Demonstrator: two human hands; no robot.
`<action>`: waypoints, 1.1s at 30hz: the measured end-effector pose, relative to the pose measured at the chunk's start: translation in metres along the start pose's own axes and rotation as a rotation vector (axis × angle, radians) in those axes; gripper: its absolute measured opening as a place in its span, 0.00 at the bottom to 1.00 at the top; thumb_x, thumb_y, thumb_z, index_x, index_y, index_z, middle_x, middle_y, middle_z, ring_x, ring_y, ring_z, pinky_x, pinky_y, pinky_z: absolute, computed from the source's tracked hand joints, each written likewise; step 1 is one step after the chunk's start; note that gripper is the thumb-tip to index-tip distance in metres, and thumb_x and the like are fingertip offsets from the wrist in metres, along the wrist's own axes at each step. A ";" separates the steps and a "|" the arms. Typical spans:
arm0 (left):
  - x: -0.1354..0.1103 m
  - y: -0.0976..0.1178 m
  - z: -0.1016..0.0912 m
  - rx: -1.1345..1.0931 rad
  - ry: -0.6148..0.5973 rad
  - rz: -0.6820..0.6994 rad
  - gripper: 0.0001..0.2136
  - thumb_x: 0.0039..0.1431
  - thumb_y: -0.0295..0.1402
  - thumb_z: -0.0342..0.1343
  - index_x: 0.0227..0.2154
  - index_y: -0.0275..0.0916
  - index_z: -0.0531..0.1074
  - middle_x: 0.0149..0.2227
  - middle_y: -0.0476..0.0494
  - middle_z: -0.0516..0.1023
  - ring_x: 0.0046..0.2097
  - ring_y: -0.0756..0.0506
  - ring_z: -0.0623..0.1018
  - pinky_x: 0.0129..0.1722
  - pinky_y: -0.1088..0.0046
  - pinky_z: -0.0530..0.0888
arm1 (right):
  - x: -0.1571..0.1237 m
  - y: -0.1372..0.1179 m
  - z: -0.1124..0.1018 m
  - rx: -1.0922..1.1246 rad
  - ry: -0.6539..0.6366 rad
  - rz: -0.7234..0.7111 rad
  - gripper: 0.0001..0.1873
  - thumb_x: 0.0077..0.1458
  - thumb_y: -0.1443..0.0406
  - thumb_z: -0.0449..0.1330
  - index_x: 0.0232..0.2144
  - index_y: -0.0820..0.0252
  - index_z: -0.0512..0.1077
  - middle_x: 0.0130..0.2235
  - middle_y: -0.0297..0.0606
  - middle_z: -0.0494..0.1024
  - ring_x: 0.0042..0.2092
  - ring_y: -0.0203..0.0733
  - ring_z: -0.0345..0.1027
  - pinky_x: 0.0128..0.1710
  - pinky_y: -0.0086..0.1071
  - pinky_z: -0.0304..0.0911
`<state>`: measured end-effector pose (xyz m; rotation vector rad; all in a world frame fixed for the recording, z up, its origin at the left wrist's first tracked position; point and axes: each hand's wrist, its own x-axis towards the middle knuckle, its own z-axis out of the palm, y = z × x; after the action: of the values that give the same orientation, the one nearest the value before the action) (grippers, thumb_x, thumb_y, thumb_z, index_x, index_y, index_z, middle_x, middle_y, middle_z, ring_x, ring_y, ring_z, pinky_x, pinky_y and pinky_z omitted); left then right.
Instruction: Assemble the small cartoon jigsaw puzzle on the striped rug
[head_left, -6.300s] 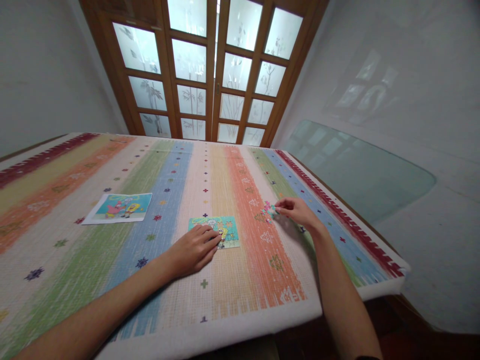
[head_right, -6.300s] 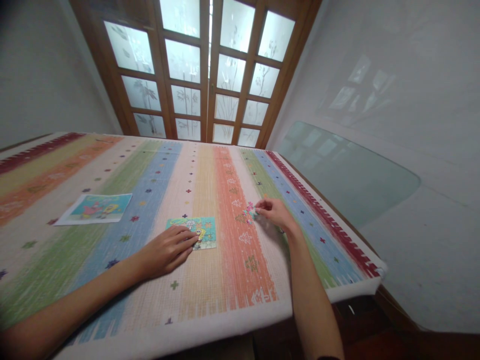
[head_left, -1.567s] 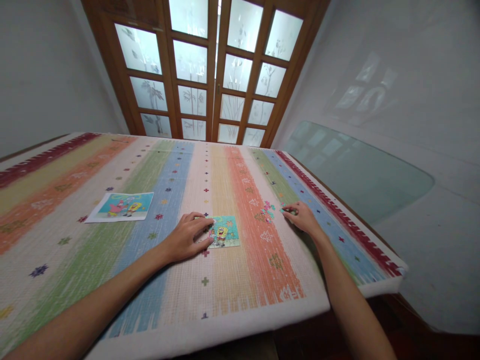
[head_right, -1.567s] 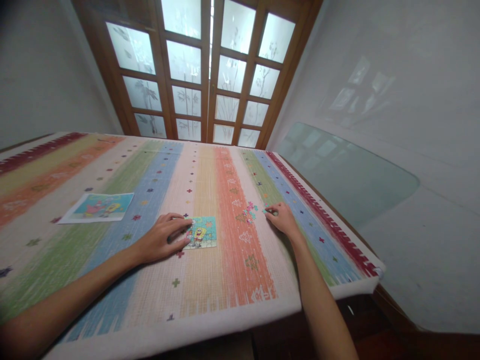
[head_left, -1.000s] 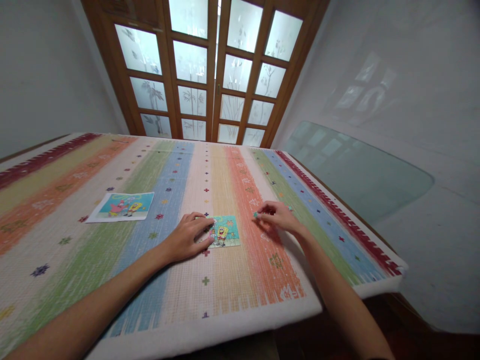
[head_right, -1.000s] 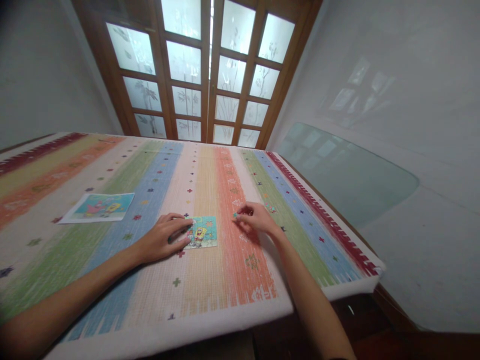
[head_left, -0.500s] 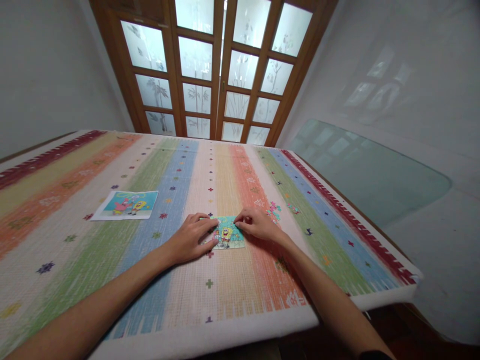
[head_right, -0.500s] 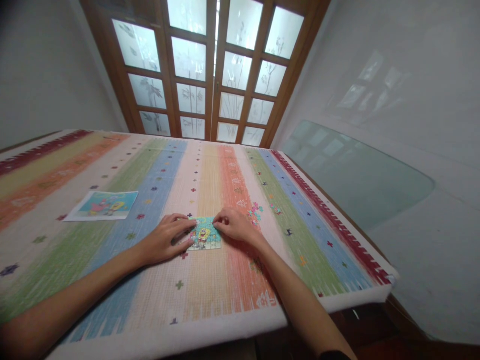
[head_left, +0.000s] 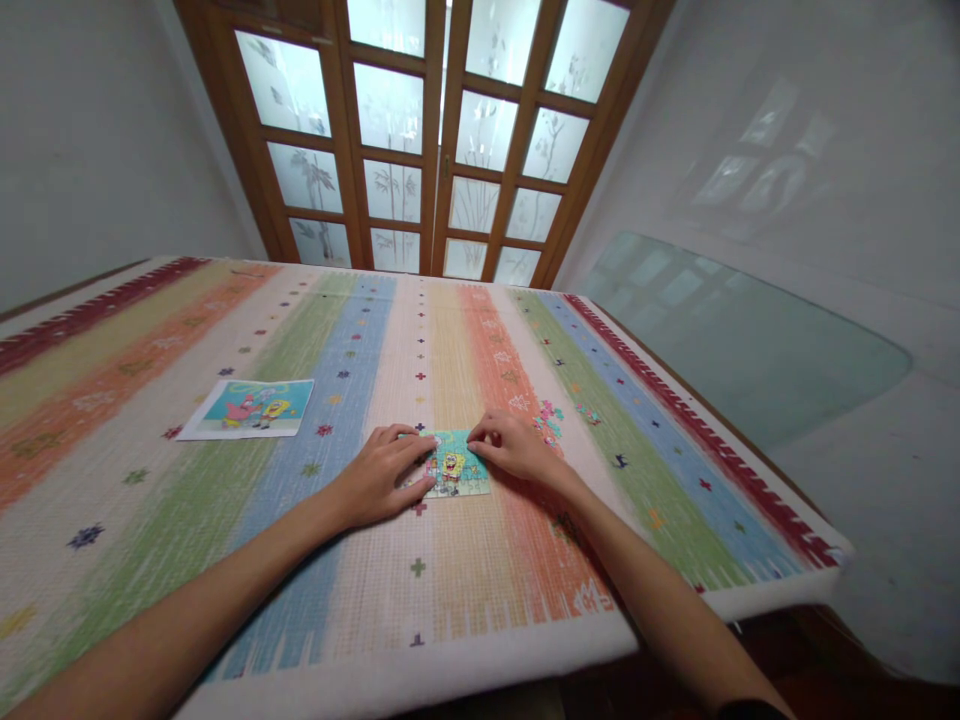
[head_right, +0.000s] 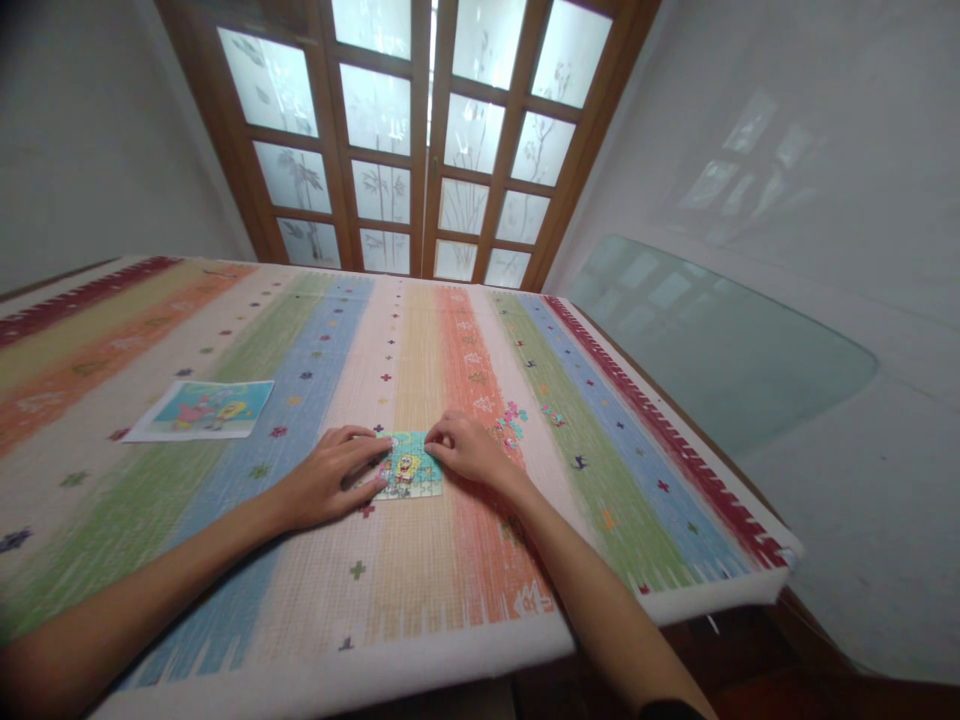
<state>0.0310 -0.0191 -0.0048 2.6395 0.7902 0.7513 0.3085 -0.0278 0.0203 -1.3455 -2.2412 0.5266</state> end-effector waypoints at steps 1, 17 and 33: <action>0.000 0.000 0.000 0.000 0.003 0.000 0.19 0.68 0.40 0.56 0.59 0.44 0.71 0.53 0.39 0.80 0.56 0.35 0.74 0.56 0.53 0.70 | 0.000 0.000 0.000 -0.001 0.000 0.000 0.04 0.59 0.71 0.66 0.34 0.60 0.81 0.33 0.37 0.75 0.37 0.40 0.68 0.40 0.34 0.62; 0.000 0.000 -0.001 -0.004 -0.005 -0.008 0.18 0.68 0.40 0.56 0.58 0.43 0.71 0.52 0.38 0.80 0.56 0.35 0.73 0.56 0.53 0.70 | -0.008 0.001 -0.002 -0.129 0.006 -0.044 0.14 0.56 0.75 0.59 0.39 0.60 0.83 0.40 0.42 0.78 0.42 0.45 0.71 0.44 0.38 0.65; 0.001 0.000 -0.001 -0.020 -0.012 -0.092 0.22 0.65 0.42 0.58 0.58 0.40 0.70 0.53 0.35 0.77 0.57 0.35 0.73 0.58 0.54 0.68 | -0.013 -0.013 0.012 -0.135 -0.033 -0.346 0.20 0.64 0.56 0.65 0.54 0.59 0.78 0.58 0.49 0.79 0.60 0.53 0.71 0.60 0.51 0.67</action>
<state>0.0316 -0.0187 -0.0035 2.5681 0.8904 0.7148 0.2979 -0.0457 0.0152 -0.9804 -2.5025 0.2803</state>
